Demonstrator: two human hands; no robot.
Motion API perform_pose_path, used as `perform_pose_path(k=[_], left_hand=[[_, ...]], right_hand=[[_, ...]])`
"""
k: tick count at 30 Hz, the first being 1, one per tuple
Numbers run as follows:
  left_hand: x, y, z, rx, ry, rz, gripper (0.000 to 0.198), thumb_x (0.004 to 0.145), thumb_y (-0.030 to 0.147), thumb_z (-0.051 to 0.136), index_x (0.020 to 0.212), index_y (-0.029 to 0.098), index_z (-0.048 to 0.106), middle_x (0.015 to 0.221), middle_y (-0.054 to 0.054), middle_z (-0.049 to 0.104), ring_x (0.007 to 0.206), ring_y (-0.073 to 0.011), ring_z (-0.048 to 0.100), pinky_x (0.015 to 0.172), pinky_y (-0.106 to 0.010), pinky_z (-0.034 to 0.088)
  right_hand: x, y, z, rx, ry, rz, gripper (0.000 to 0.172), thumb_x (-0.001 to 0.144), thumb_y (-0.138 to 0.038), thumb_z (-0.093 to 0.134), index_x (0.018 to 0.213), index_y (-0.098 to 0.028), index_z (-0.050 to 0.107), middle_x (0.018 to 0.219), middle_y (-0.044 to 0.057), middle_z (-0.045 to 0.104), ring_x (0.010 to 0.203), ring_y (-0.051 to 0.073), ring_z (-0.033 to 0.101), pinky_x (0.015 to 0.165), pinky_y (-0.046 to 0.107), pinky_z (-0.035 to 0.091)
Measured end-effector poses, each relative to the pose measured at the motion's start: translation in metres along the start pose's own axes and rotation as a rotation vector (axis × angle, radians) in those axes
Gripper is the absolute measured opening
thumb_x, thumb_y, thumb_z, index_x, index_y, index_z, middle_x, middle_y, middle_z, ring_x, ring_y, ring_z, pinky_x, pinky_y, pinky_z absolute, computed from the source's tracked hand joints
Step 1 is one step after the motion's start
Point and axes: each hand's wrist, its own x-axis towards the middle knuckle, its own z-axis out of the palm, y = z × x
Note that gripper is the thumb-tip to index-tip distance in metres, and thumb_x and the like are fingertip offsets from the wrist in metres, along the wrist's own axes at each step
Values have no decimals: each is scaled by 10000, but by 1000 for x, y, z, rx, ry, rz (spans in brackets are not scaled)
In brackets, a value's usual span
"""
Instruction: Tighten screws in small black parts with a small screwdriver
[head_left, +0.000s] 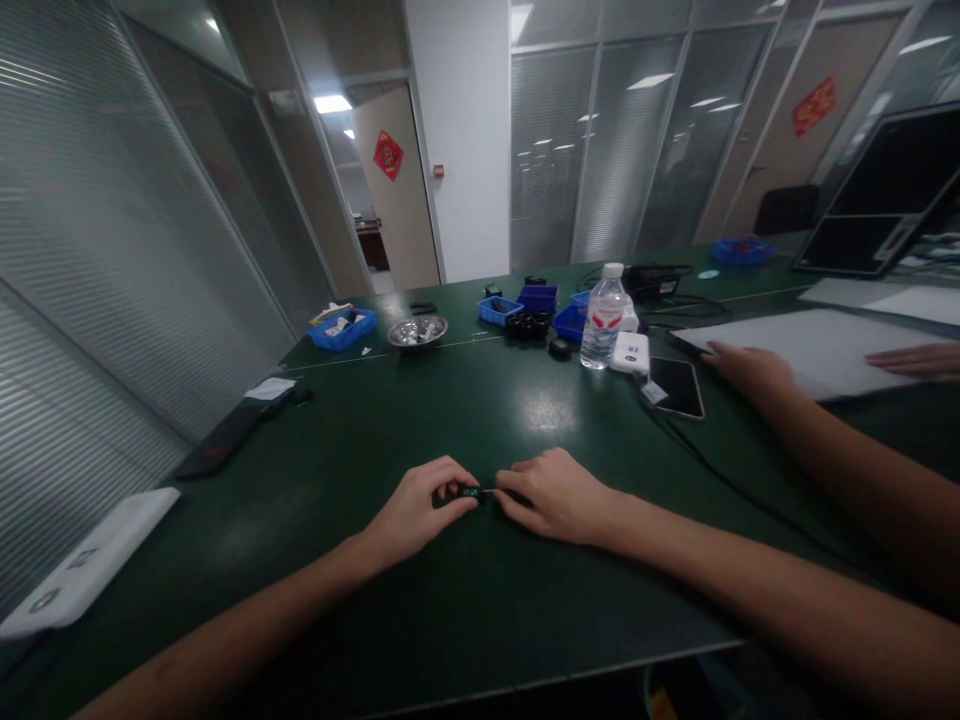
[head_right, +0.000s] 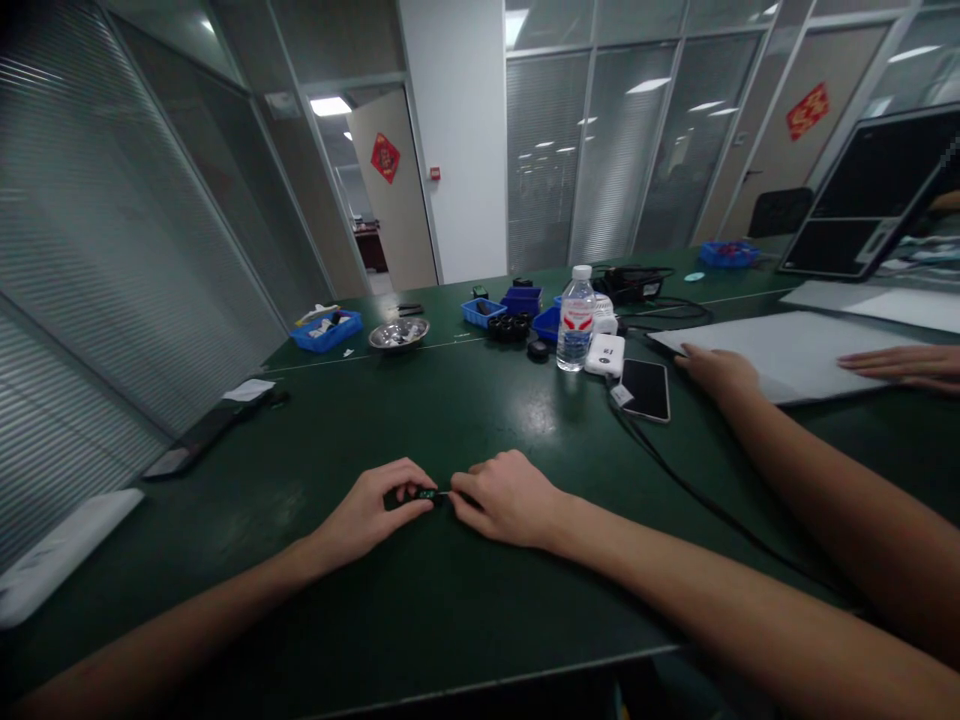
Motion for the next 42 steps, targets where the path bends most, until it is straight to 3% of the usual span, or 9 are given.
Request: perform_pose_path(k=[10,15,26,35,42], left_hand=[[-1,-3,-1,-44,-23,79,238,961,289,635,1165,230,743,1069,-49,698,918,-167,637,779,-274,501],[-6,-8,2,-6,58,180,293,970,242,623,1247,253,718,1069,-51,701,948,-170,652,822,-295,523],[-6,-1,0,-139,236,186,152,901,205,713,1014,217,813,999,-57,771,910,-183,718,833,-306,587],[-5,-3,1,-141,288,198,146,893,243,726,1007,214,813,999,-66,776,899,-200,727,827,-342,607],[-6,1,3,-46,273,241,195,931,243,676,1090,212,783,1020,-83,749,924,-200,690,808,-356,601]], right_hand=[[0,0,1,28,22,-10,287,1049,-352,386,963,-185,603,787,18,660,587,109,509,572,279,248],[-1,-2,3,55,42,-24,287,1058,-352,371,958,-181,579,780,16,655,584,104,502,582,273,262],[-1,-5,6,197,97,6,280,1071,-344,354,984,-183,565,788,1,632,604,104,501,587,257,291],[-1,-6,8,234,127,8,302,1077,-343,338,989,-172,571,780,4,623,608,105,503,600,256,313],[-1,-3,3,83,114,-6,297,1067,-350,355,957,-186,577,790,9,636,588,103,476,564,265,256]])
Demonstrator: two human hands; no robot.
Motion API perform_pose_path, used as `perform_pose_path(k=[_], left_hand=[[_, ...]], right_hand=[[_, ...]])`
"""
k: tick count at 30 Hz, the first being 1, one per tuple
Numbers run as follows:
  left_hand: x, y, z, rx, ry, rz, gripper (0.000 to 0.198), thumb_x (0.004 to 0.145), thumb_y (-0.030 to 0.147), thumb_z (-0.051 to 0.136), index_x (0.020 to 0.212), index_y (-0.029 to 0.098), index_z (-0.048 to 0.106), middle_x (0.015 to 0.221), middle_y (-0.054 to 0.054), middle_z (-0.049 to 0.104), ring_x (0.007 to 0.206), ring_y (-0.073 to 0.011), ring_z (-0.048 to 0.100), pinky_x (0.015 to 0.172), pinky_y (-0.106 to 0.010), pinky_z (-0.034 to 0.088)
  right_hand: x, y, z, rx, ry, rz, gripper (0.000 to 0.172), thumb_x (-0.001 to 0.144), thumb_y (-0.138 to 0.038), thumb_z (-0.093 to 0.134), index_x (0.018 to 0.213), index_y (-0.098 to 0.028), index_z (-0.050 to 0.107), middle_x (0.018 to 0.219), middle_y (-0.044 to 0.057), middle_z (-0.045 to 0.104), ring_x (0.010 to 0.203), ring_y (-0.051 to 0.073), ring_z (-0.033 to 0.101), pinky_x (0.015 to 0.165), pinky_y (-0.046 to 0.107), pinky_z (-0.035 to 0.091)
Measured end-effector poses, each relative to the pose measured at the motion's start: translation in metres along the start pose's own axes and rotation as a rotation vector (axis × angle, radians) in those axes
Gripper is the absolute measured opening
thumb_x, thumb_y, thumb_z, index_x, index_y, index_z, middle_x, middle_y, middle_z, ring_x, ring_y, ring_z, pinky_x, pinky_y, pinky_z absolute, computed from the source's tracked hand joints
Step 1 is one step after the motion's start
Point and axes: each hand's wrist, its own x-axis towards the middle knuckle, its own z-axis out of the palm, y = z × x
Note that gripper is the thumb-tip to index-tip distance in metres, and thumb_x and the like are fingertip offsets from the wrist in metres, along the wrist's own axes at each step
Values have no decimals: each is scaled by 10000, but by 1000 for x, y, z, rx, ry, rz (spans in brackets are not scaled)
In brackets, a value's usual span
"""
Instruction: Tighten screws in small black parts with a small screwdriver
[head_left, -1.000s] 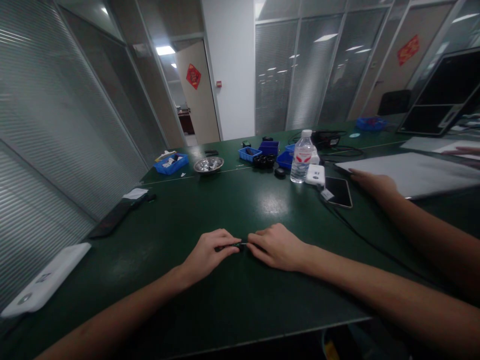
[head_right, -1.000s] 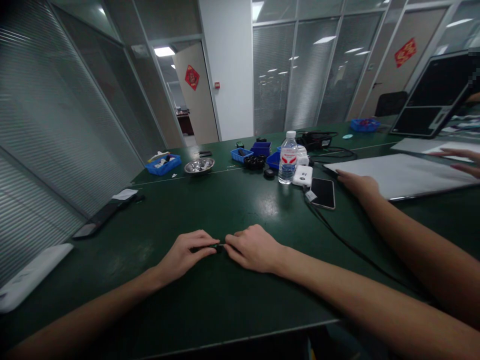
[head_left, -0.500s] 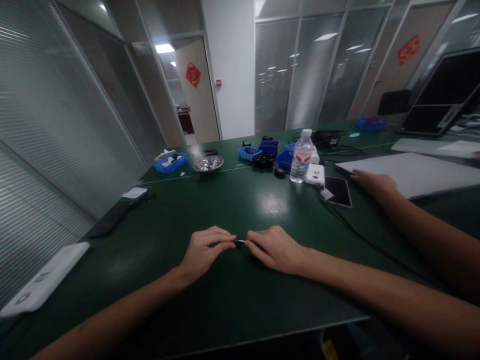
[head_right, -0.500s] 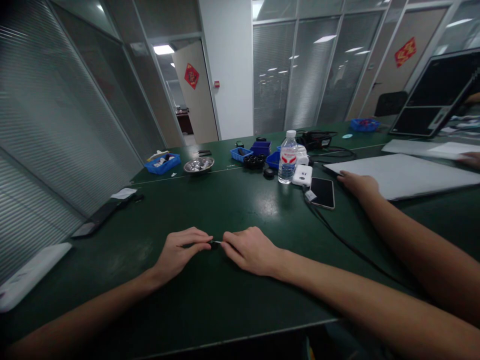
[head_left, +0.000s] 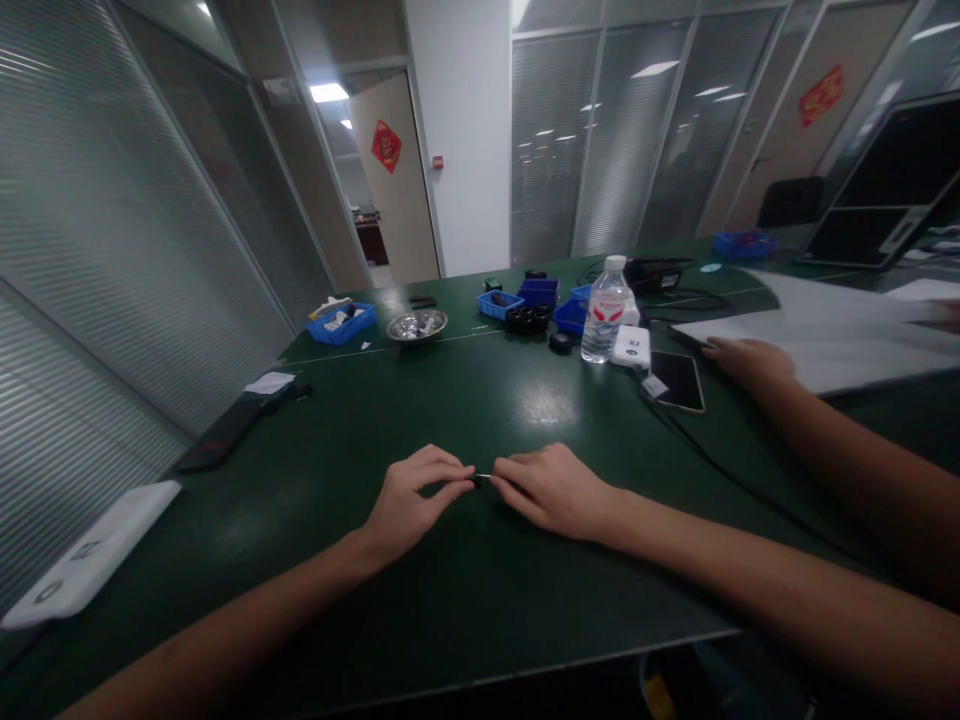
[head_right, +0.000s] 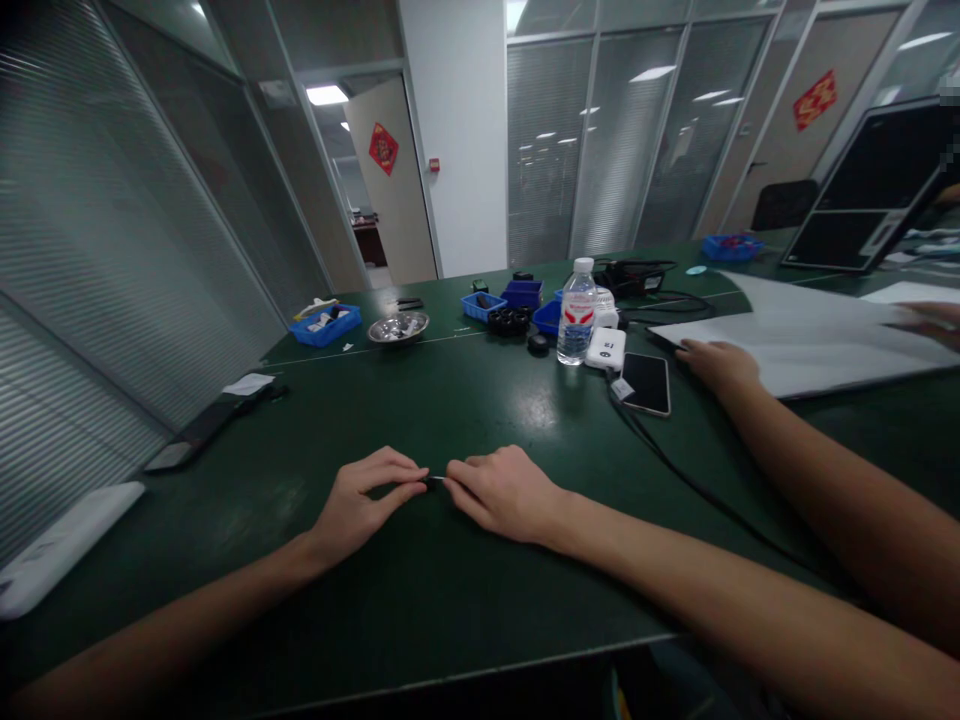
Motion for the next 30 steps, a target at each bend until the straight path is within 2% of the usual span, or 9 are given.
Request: perform_pose_path(k=[4,10,18,22,30], left_hand=[[0,0,1,17,-19,11,182,922,222,686,1077,204,779,1023,-76,745,940,-197,690,844,-356,587],[0,-1,-3,-59,-50,-19,161,899,235,720,1045,180,763,1013,-63,754,927,-183,710,845,-323,586],[-3,1,-3,-79,-77,91,125,895,218,720,1000,178,775,992,-75,765,935,-197,718,858,-351,599],[-1,5,-5,-122,-35,74,106,893,214,723,972,173,779,967,-80,764,907,-197,723,831,-350,608],[-3,4,-1,-178,73,59,86,860,170,754,942,177,779,971,-76,764,897,-195,725,817,-345,608]], right_hand=[[0,0,-1,-67,-11,-16,299,1062,-352,363,959,-183,587,772,11,623,574,102,457,555,266,235],[-1,1,2,-22,27,-29,293,1065,-338,359,973,-175,584,789,9,625,584,97,468,558,265,262],[-5,-4,-4,-141,-26,-103,244,1045,-306,386,977,-181,584,814,26,636,628,114,502,558,267,268],[-5,-8,-2,-36,17,-50,309,1065,-328,340,948,-172,580,792,24,639,604,106,498,567,262,289],[-2,-14,6,138,92,10,317,1073,-339,341,986,-173,597,809,18,641,639,110,532,604,253,328]])
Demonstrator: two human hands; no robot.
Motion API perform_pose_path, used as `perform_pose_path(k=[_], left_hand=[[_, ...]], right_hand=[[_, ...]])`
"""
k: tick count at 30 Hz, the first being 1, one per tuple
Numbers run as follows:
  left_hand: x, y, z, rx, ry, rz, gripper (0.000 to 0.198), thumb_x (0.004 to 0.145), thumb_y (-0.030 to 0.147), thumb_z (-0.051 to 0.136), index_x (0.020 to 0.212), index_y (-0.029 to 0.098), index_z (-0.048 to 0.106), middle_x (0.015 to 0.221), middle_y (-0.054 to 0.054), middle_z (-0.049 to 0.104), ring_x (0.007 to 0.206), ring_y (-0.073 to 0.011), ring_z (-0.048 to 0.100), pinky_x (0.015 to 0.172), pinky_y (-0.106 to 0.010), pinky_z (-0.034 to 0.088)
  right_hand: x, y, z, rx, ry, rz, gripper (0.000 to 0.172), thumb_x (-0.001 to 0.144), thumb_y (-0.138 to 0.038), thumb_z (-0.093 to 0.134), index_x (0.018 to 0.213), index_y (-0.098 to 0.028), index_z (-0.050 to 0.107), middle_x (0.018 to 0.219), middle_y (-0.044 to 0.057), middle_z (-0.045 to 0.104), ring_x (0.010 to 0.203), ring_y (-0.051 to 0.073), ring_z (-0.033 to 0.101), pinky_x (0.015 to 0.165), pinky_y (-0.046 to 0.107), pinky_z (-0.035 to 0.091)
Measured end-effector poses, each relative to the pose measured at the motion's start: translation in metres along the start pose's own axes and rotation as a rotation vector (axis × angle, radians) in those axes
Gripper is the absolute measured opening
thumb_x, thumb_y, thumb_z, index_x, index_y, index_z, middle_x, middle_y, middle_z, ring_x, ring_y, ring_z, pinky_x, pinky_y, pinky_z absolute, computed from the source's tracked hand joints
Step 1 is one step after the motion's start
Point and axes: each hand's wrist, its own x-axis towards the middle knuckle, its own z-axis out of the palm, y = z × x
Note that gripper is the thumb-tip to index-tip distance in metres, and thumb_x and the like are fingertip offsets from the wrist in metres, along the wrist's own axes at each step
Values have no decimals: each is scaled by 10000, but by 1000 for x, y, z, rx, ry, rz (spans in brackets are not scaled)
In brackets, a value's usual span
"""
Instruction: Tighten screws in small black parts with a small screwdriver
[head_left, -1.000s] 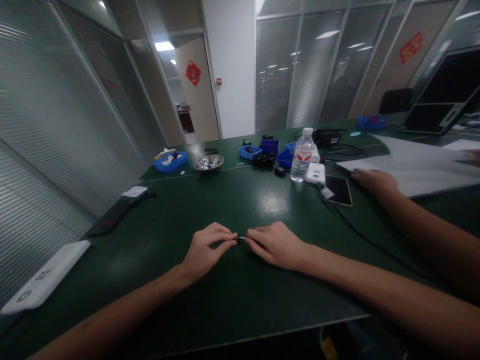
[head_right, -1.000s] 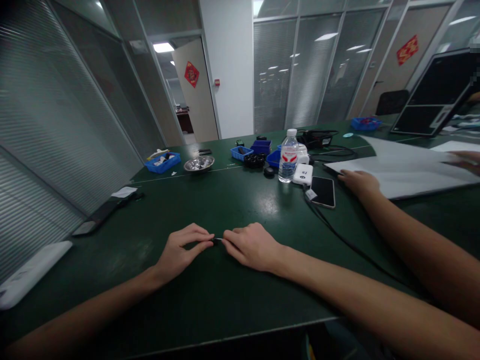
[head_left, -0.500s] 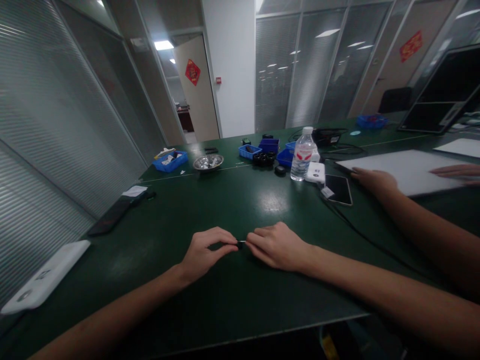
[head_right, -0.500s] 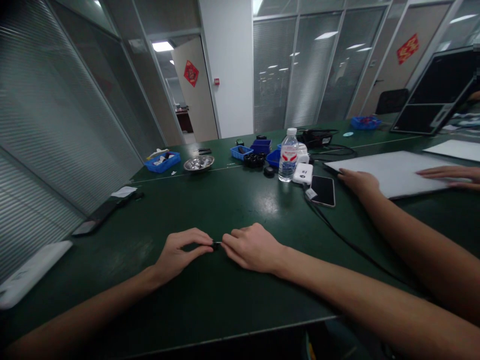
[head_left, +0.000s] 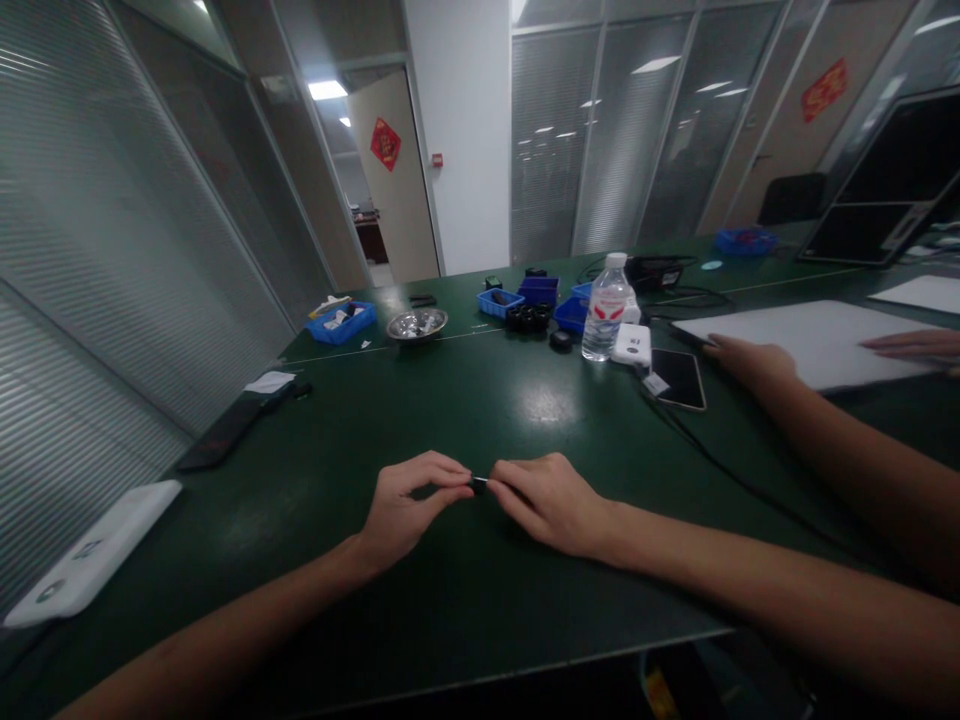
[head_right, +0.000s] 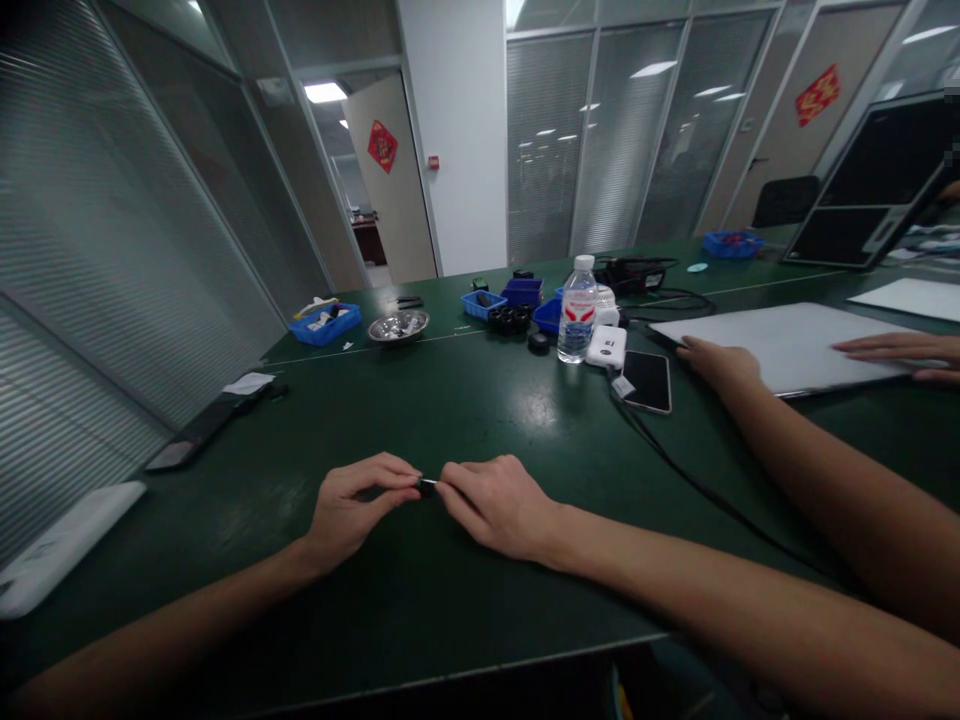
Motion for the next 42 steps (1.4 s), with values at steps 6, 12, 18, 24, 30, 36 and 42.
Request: perform_pose_path(k=[6,12,18,24,30,36,42], left_hand=[[1,0,3,6,34,26,75,853,178,763,928,166,764,938,-74,761,871,-195,723,799,-345,609],[4,2,2,87,-48,-47,127,880,219,738,997,172,755,988,-81,750,926,-203,708,856,-356,593],[3,2,4,138,-170,-19,182,906,220,706,1079,182,749,1023,-77,742,963,-202,691,877,-349,572],[3,2,3,100,-205,-38,240,914,227,695,1148,184,729,1067,-82,734,985,-199,681,897,-347,556],[7,-1,3,-5,-259,-245,336,892,278,724,1216,194,696,1026,-70,711,881,-170,643,785,-298,537],[9,-6,5,12,-324,-337,440,876,286,734,1303,221,648,1088,-64,682,829,-146,590,768,-285,512],[9,-4,5,137,-371,-289,427,910,271,685,1333,248,630,1159,-55,674,877,-163,590,776,-296,506]], right_hand=[[2,-1,-2,-29,17,-15,314,1068,-333,349,948,-173,592,804,20,638,627,110,520,596,256,319],[2,3,-9,-170,-20,-35,326,1064,-345,345,963,-178,607,794,23,639,601,110,489,568,274,271],[1,4,-10,-246,-104,-98,307,1057,-340,356,998,-184,614,820,31,648,640,120,515,568,277,259],[1,2,-5,-151,-63,-65,307,1061,-345,358,991,-178,606,833,27,656,647,116,530,587,271,294],[1,8,-5,-114,-34,-5,308,1064,-336,365,1007,-180,624,839,25,656,646,109,527,598,268,290],[2,17,-5,-164,-71,48,288,1052,-354,393,1042,-193,632,854,21,664,653,112,538,589,273,263],[5,19,-7,-235,-143,68,293,1044,-368,397,1034,-190,630,832,27,668,607,108,515,567,280,229]])
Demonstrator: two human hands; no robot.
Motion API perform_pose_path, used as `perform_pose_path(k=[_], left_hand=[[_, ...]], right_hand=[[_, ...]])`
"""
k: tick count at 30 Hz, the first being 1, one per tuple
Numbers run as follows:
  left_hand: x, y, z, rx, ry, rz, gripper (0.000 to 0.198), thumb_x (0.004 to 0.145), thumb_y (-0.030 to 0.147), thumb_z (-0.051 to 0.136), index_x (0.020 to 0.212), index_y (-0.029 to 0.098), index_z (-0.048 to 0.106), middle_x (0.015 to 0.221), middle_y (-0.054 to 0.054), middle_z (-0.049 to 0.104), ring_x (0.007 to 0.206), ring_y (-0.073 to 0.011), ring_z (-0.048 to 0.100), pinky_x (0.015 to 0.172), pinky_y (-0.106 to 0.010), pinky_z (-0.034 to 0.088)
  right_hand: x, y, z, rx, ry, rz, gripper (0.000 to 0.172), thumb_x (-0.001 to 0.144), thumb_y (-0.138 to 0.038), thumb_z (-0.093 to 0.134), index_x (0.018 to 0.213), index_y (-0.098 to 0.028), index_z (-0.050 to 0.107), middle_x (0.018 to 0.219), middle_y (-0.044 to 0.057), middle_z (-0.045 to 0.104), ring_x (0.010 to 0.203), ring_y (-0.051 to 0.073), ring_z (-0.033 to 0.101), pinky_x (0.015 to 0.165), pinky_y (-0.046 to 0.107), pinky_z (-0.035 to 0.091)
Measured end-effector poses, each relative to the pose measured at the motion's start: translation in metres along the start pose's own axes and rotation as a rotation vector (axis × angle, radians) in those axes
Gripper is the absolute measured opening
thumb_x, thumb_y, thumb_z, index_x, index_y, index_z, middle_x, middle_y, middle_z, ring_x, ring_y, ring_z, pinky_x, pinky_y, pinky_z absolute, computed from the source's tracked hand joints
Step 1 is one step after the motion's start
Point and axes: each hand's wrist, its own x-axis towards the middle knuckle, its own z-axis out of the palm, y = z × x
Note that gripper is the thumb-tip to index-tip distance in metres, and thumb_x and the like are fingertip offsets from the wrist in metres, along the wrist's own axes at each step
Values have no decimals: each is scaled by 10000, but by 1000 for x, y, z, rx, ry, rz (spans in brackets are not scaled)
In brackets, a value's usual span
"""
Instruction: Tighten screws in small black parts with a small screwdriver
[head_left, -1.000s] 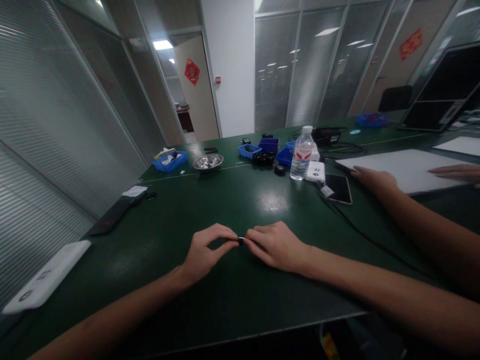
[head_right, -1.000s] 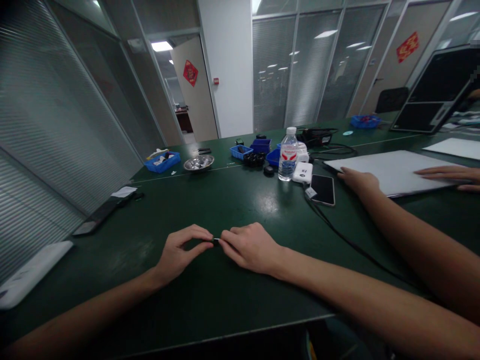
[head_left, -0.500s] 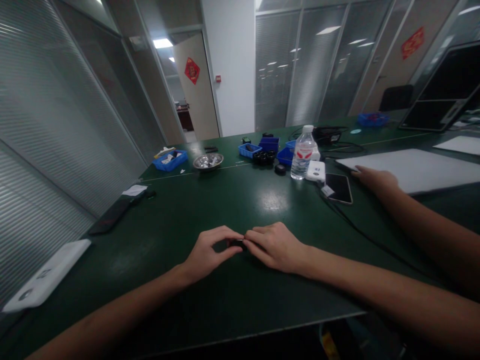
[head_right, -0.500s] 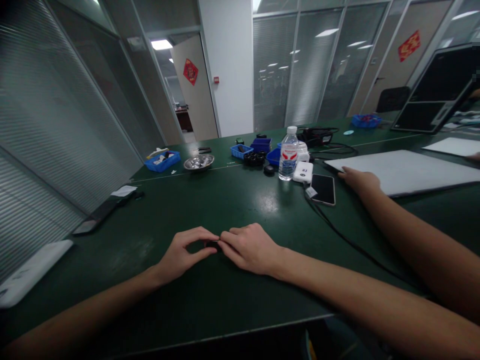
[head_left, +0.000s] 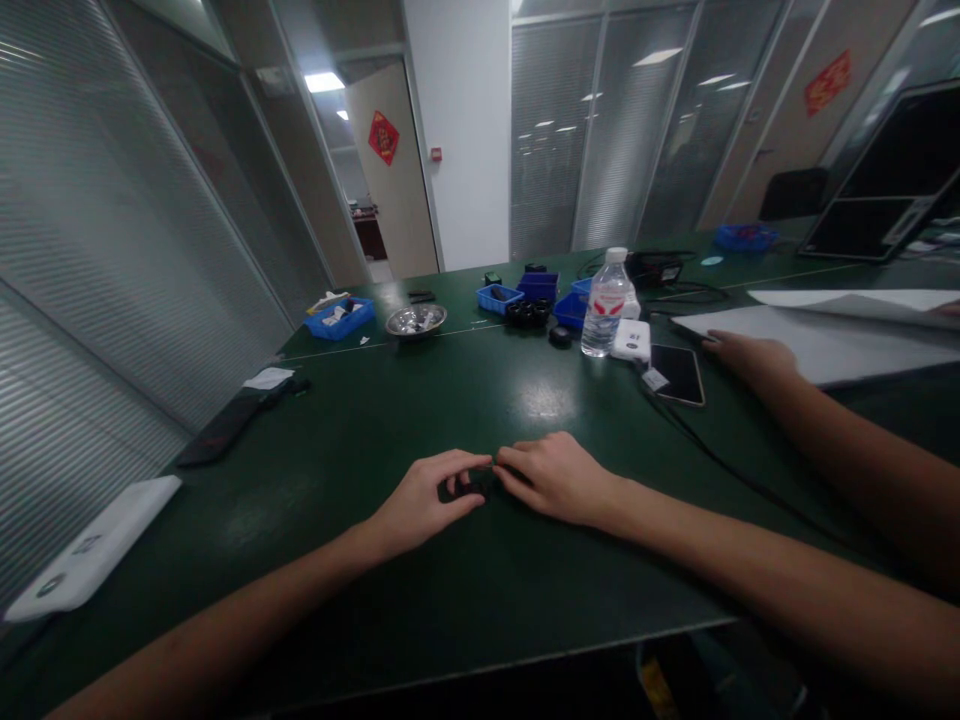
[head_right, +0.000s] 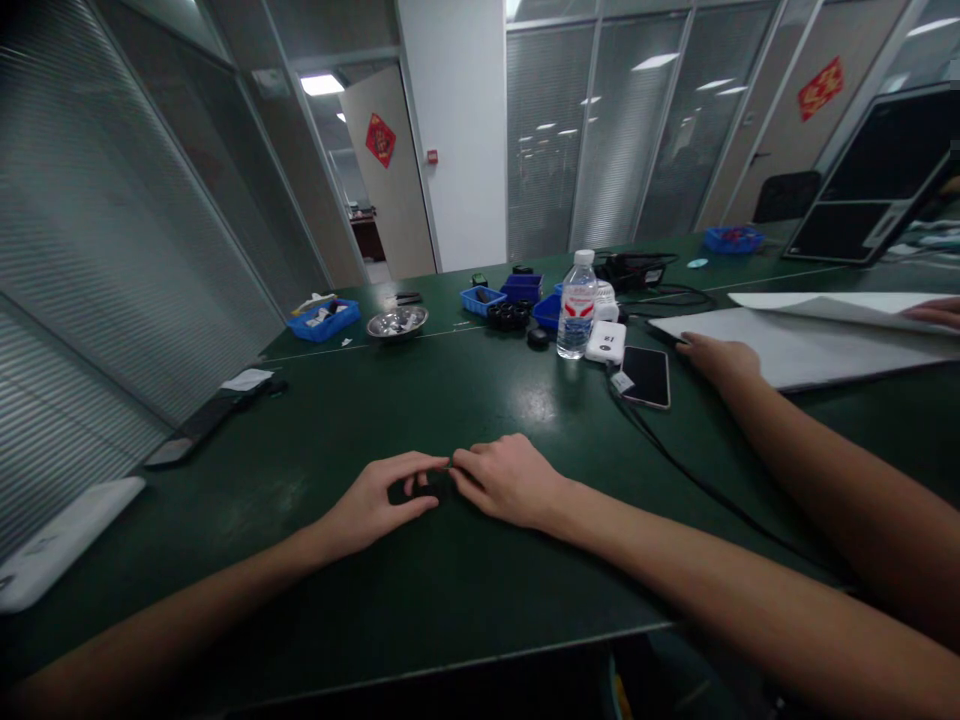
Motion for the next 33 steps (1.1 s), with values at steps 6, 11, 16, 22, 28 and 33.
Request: perform_pose_path(k=[6,11,16,22,28,33], left_hand=[[-1,-1,2,167,13,26,417,951,273,626,1368,292,604,1338,-41,634,1181,-217,566,991,-378,495],[-3,0,3,320,34,32,386,975,318,586,1356,271,614,1399,-53,601,1271,-243,513,1088,-443,434],[-4,2,3,335,45,12,393,974,372,576,1352,269,616,1434,-61,570,1290,-265,499,1082,-470,436],[-4,-7,-2,160,102,-124,357,998,273,496,1339,272,603,1313,-53,633,1160,-219,591,966,-386,527],[-5,-22,-10,400,103,-74,411,1015,258,440,1408,243,561,1467,-70,538,1332,-258,485,1113,-475,418],[-5,-26,-12,528,68,-38,431,1033,285,418,1446,233,529,1495,-74,517,1349,-264,467,1109,-484,419]], right_hand=[[-1,4,-5,-82,-52,-22,281,1041,-382,397,1027,-200,611,817,30,664,588,113,504,561,281,210],[0,6,-6,-59,-63,-11,295,1047,-386,386,1029,-202,617,819,32,670,598,113,506,571,276,218],[0,6,-5,-36,-62,14,303,1046,-387,390,1018,-198,625,810,29,671,596,112,506,570,273,220],[0,8,-3,10,-59,28,277,1039,-378,412,1010,-198,621,821,24,676,613,113,530,573,270,236],[1,8,1,4,-34,123,281,1039,-410,412,1048,-195,593,760,18,653,583,114,510,563,268,225],[1,8,1,5,-44,167,288,1035,-431,414,1095,-206,583,725,12,636,574,120,508,552,264,220]])
